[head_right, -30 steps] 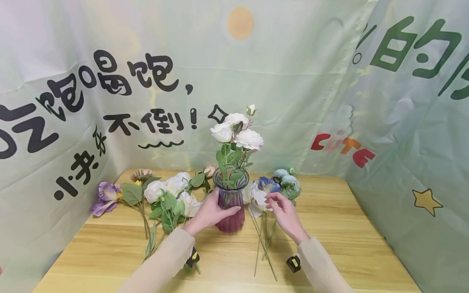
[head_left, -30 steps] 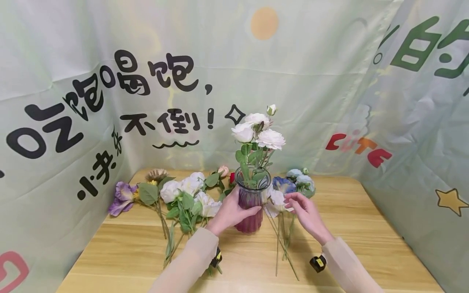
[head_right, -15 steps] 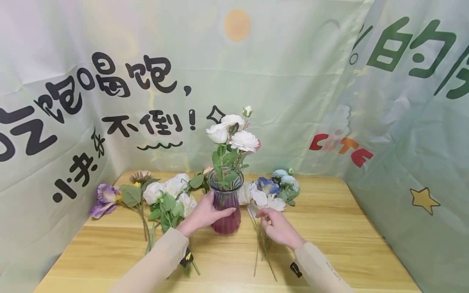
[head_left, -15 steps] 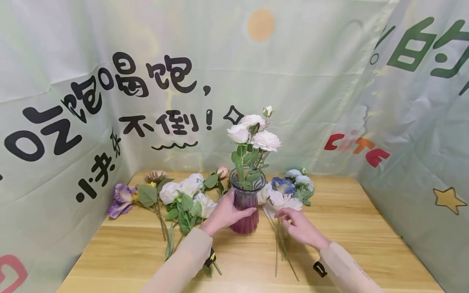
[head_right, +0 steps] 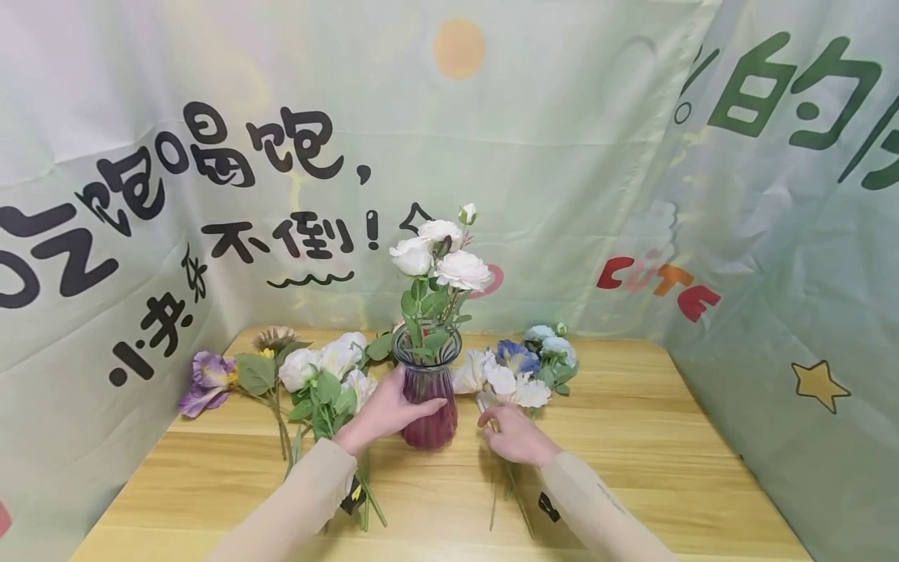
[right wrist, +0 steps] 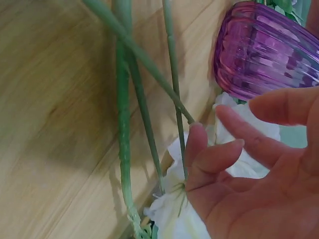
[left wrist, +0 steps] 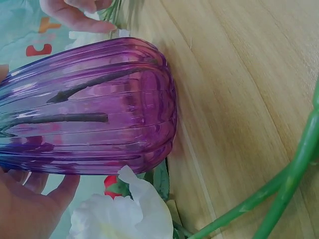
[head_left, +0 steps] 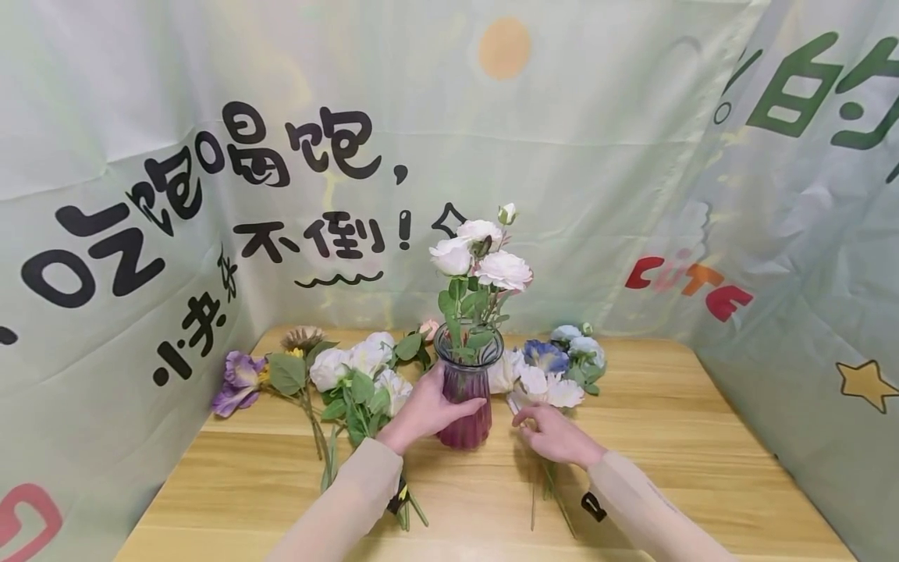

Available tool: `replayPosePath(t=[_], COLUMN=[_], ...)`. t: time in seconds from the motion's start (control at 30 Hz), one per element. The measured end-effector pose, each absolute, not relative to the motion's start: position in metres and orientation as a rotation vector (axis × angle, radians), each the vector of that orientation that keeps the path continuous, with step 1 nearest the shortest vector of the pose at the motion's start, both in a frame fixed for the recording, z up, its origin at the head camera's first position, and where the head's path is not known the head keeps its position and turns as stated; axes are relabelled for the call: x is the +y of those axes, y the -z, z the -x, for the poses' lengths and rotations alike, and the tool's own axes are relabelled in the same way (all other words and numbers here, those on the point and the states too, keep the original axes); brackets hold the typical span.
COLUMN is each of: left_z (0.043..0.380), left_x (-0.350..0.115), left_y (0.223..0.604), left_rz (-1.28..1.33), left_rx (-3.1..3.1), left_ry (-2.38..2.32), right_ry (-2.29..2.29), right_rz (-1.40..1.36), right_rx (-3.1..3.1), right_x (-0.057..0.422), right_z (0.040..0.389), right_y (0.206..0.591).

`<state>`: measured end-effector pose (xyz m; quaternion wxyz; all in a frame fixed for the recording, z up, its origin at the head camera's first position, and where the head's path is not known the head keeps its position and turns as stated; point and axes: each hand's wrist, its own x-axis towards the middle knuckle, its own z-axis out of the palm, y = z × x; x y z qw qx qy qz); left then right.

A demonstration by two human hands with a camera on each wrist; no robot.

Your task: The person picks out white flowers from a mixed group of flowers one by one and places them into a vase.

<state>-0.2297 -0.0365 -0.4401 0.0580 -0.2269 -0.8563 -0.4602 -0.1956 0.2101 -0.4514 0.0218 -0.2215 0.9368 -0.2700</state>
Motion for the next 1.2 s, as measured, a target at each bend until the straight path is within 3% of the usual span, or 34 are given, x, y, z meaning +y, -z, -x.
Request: replayPosePath(t=[0.47,0.9,1.2], left_z=[0.232,0.232,0.232], left_x=[-0.036,-0.035,-0.032], left_y=[0.444,0.444,0.446], left_rz=[0.698,0.671,0.66], left_rx=[-2.566,-2.562,-2.567], left_ry=[1.39,1.392,1.38], right_ry=[1.006,1.377,1.72], right_rz=[0.357,0.525,0.471], right_rx=[2.786,2.814,2.759], right_x=[0.207,0.222,0.227], right_z=[0.198,0.196,0.192], right_y=[0.453,0.459,0.445])
